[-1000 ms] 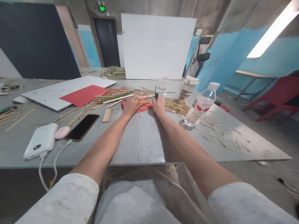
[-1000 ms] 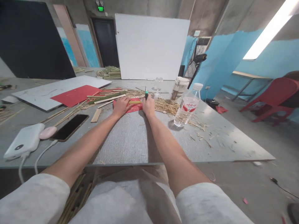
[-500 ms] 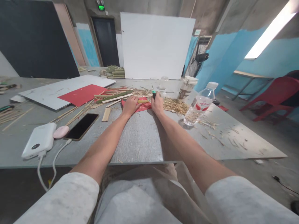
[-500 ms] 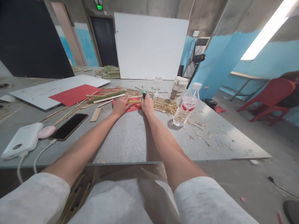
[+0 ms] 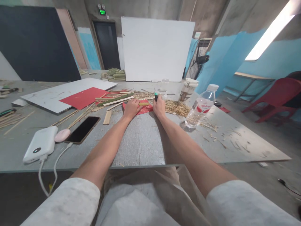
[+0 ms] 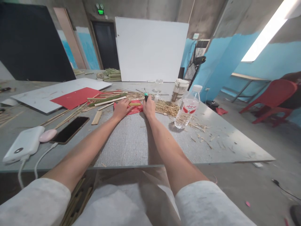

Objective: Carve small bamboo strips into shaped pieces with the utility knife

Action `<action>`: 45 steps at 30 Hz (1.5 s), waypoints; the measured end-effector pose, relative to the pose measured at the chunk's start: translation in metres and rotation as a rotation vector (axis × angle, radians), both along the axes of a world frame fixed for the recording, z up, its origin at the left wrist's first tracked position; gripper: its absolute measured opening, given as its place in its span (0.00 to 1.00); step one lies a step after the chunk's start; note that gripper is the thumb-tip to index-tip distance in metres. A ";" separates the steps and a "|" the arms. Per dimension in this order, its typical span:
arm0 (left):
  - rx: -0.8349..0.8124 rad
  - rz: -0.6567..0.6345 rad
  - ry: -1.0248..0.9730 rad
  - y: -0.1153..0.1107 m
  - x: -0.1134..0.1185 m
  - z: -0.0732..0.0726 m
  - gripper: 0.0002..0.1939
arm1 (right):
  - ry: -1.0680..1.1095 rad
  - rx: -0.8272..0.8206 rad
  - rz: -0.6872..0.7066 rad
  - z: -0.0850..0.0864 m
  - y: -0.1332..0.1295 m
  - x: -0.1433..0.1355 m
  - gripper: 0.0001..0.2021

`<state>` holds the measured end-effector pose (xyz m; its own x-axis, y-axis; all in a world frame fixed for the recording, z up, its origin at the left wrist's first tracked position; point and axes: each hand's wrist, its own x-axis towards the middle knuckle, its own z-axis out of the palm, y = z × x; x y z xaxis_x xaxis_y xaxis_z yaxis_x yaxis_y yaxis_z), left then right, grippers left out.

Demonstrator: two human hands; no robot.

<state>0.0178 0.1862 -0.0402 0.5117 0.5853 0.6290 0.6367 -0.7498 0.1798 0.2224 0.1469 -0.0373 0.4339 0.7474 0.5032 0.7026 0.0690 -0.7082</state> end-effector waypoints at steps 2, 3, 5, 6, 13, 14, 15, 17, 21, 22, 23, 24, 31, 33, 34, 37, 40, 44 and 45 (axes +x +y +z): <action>-0.013 -0.013 -0.030 -0.004 0.000 0.002 0.21 | 0.014 -0.006 0.020 0.001 -0.004 -0.002 0.20; -0.022 -0.023 -0.047 -0.007 0.000 0.004 0.20 | 0.024 -0.006 0.029 0.002 -0.006 -0.004 0.20; -0.047 -0.050 -0.089 -0.014 0.000 0.011 0.18 | 0.051 0.002 0.046 0.006 -0.011 -0.008 0.20; -0.064 -0.066 -0.115 -0.018 -0.001 0.017 0.17 | 0.066 0.010 0.055 0.008 -0.014 -0.009 0.20; -0.306 -0.198 -0.318 -0.061 -0.043 0.058 0.16 | 0.148 0.091 0.161 0.043 -0.041 -0.002 0.16; -0.360 -0.234 -0.324 -0.069 -0.052 0.061 0.16 | 0.149 0.092 0.196 0.049 -0.049 0.002 0.15; -0.411 -0.270 -0.333 -0.077 -0.061 0.062 0.17 | 0.149 0.085 0.243 0.054 -0.060 0.007 0.13; -0.504 -0.340 -0.348 -0.092 -0.074 0.062 0.16 | 0.137 0.056 0.356 0.063 -0.083 0.017 0.13; -0.625 -0.435 -0.369 -0.108 -0.081 0.052 0.15 | -0.008 -0.002 0.547 0.068 -0.122 0.026 0.11; -0.643 -0.447 -0.372 -0.109 -0.079 0.048 0.15 | -0.059 -0.012 0.577 0.066 -0.128 0.025 0.11; -0.661 -0.457 -0.374 -0.110 -0.077 0.044 0.15 | -0.108 -0.017 0.597 0.062 -0.132 0.023 0.10; -0.677 -0.466 -0.376 -0.111 -0.074 0.040 0.14 | -0.151 -0.020 0.609 0.057 -0.136 0.020 0.09; -0.730 -0.458 -0.328 -0.121 -0.067 0.025 0.11 | -0.437 -0.153 0.626 0.019 -0.149 -0.007 0.19; -0.731 -0.455 -0.289 -0.123 -0.065 0.024 0.11 | -0.520 -0.204 0.621 0.015 -0.151 -0.013 0.21; -0.728 -0.453 -0.265 -0.123 -0.064 0.023 0.12 | -0.560 -0.225 0.614 0.015 -0.152 -0.016 0.22; -0.687 -0.427 -0.189 -0.122 -0.062 0.021 0.10 | -0.664 -0.263 0.586 0.016 -0.153 -0.020 0.26; -0.611 -0.383 -0.126 -0.119 -0.061 0.021 0.08 | -0.738 -0.274 0.567 0.018 -0.153 -0.020 0.29; -0.522 -0.340 -0.071 -0.118 -0.064 0.023 0.07 | -0.787 -0.259 0.567 0.018 -0.154 -0.017 0.28; -0.506 -0.332 -0.060 -0.117 -0.065 0.023 0.08 | -0.791 -0.251 0.568 0.018 -0.154 -0.017 0.27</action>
